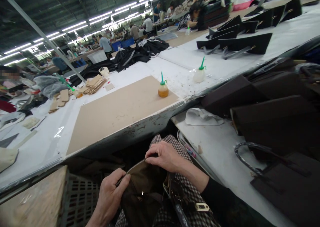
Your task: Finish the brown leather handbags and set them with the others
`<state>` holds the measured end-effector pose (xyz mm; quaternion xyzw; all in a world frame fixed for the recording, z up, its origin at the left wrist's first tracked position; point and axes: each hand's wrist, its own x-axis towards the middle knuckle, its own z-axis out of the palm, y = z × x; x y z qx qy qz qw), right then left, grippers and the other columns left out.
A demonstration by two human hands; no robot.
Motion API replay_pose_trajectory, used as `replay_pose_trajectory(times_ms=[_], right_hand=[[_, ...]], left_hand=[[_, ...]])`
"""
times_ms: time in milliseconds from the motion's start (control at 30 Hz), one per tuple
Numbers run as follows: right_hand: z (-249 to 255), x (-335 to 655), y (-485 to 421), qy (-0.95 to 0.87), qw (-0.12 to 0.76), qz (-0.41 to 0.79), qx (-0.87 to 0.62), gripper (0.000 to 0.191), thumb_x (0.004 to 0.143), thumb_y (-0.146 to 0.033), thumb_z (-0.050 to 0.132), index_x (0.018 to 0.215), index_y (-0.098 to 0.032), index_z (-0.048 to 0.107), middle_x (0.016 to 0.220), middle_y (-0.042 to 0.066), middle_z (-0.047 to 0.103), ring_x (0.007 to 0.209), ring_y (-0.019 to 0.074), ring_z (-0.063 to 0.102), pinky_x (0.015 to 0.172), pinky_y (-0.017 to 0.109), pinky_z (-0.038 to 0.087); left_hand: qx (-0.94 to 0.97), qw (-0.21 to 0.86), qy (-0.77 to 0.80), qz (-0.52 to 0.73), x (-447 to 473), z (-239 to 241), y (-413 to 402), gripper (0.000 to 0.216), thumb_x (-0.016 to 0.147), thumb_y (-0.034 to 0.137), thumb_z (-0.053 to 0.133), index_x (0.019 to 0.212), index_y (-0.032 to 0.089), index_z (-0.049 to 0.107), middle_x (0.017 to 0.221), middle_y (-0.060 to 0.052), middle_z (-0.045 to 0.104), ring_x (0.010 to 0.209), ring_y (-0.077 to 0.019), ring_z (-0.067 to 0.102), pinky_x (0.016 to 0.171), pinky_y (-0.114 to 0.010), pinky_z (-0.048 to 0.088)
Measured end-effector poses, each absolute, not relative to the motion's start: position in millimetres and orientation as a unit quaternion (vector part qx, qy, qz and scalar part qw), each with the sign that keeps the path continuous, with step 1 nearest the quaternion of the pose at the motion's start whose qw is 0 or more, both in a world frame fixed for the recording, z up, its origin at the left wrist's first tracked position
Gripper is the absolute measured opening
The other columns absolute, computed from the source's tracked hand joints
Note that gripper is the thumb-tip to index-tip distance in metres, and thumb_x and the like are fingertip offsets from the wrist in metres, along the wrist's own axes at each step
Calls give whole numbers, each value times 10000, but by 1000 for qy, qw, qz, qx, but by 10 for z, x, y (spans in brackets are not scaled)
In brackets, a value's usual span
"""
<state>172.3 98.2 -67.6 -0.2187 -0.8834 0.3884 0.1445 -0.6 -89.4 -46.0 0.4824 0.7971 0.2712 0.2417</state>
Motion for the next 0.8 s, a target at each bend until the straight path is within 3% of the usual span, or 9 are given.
replay_pose_trajectory(times_ms=[133,233,300,333,400,533,667,800], right_hand=[[-660,1719,962,-885,135,376,-241,61,840,-314,717,847,-293,774,878,-29,735,861,190,619,815,311,389],[-638,1691,919,-886,138,370,-243,52,829,-303,730,849,-286,775,877,-26,733,868,190,617,810,304,391],[-631,1676,890,-886,148,371,-234,48,828,-287,732,852,-280,774,868,-27,730,856,179,625,815,300,393],[-631,1677,885,-885,154,374,-232,45,825,-281,735,850,-277,773,863,-27,730,846,175,630,816,297,396],[-636,1704,904,-875,160,388,-242,43,809,-279,748,845,-272,771,848,-26,731,831,171,642,799,287,411],[-644,1855,1057,-842,139,446,-268,167,732,-236,782,890,-246,729,831,-32,719,796,170,651,706,250,446],[-639,2003,1209,-796,146,534,-244,376,688,-117,748,1035,-221,650,957,-18,709,897,175,654,780,243,484],[-651,2058,1260,-765,139,580,-241,338,700,-122,736,1020,-213,676,959,-20,709,907,178,651,790,240,487]], left_hand=[[507,274,796,184,-160,-368,-825,408,925,478,494,655,198,617,668,1,582,657,-164,534,603,-246,328],[553,280,770,152,-182,-209,-644,296,890,509,557,983,296,739,969,-16,715,865,-222,632,713,-264,375],[576,295,742,177,-122,-158,-461,399,854,472,623,1233,350,650,1088,-18,718,934,-240,641,765,-276,388],[583,316,724,191,-80,-161,-361,459,839,438,645,1286,344,608,1044,-16,728,899,-231,643,756,-275,393],[586,372,689,206,3,-214,-171,409,804,355,672,1206,281,643,875,4,722,784,-200,624,692,-258,391],[584,427,660,203,65,-364,56,117,741,271,676,794,172,641,706,33,621,663,-142,525,573,-223,328],[585,440,652,198,-10,-423,103,94,746,244,632,802,168,620,687,40,587,645,-130,493,549,-217,309],[566,469,647,203,-91,-443,135,152,740,204,609,884,165,640,746,23,621,689,-141,533,582,-218,360]])
